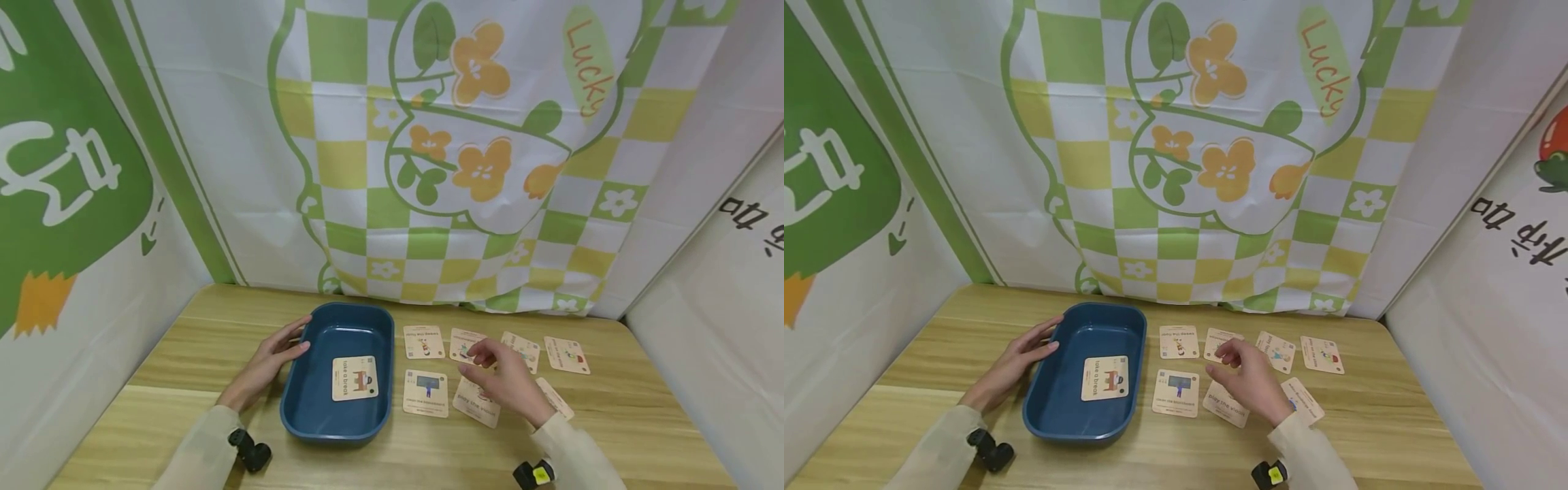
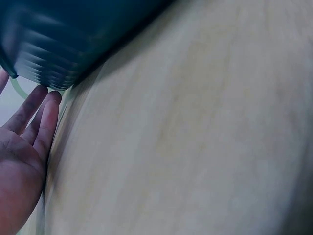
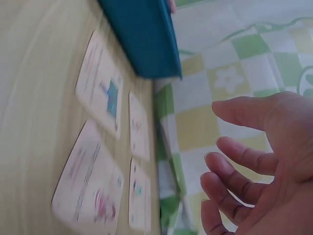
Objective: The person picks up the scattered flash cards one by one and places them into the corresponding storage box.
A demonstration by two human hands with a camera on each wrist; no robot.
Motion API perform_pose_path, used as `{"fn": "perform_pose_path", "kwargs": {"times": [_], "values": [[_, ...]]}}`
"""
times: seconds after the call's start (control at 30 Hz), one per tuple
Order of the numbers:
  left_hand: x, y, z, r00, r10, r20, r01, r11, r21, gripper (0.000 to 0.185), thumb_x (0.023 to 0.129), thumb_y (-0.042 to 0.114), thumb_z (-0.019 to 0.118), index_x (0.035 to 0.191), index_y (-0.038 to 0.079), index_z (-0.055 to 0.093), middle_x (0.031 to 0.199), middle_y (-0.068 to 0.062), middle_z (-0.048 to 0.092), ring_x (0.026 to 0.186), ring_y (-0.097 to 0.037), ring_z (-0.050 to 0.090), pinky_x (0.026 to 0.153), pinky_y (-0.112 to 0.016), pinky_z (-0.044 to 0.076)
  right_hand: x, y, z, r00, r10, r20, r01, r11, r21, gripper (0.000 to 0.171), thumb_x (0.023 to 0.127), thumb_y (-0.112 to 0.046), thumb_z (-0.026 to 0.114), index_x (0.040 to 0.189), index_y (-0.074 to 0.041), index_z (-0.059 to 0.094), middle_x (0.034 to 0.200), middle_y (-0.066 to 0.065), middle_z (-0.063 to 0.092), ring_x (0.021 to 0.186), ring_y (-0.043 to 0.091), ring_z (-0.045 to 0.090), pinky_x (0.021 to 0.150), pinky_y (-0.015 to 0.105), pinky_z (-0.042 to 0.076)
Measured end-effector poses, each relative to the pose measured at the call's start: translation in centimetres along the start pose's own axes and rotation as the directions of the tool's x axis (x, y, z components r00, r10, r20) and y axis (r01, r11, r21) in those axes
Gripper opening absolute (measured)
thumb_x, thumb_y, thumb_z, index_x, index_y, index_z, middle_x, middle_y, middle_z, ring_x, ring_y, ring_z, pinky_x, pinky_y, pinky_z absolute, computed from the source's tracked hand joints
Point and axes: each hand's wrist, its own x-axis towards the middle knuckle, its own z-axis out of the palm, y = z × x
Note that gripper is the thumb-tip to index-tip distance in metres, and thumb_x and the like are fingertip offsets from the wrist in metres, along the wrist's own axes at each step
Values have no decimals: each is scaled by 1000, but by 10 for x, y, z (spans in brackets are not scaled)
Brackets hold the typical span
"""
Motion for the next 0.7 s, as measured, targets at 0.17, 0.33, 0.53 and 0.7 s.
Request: {"fn": "perform_pose_path", "kwargs": {"times": [0.17, 0.33, 0.53, 0.7], "values": [[1, 0, 0, 1000, -10, -3, 10, 1000, -1, 61, 103, 32, 61, 159, 21, 37, 162, -17, 29, 149, -44, 21, 116, -68, 17, -8, 19, -11, 1000, 12, -11, -12, 999, -52, 32, 91, -24, 78, 114, -4, 67, 106, 9, 63, 97, 23, 60, 83, 40, 51], [1, 0, 0, 1000, -10, -5, 10, 1000, 1, 61, 103, 32, 61, 159, 21, 37, 161, -18, 30, 149, -45, 21, 116, -68, 17, -17, 39, -21, 999, 39, -23, -41, 995, -88, 41, 89, -25, 80, 117, 1, 65, 112, 15, 63, 101, 29, 60, 85, 45, 52], [1, 0, 0, 1000, -8, -3, 8, 1000, 0, 61, 103, 32, 61, 158, 21, 38, 161, -18, 30, 149, -44, 22, 116, -68, 16, -27, 61, -29, 997, 69, -42, -74, 991, -114, 47, 88, -25, 82, 118, 5, 63, 111, 17, 63, 99, 32, 60, 86, 47, 51], [0, -1, 0, 1000, -1, 3, 1, 1000, -3, 61, 103, 32, 60, 158, 21, 38, 162, -18, 29, 149, -44, 21, 116, -68, 17, -37, 79, -38, 993, 113, -40, -118, 983, -140, 54, 86, -29, 83, 120, 7, 61, 108, 16, 61, 96, 29, 59, 83, 43, 50]]}}
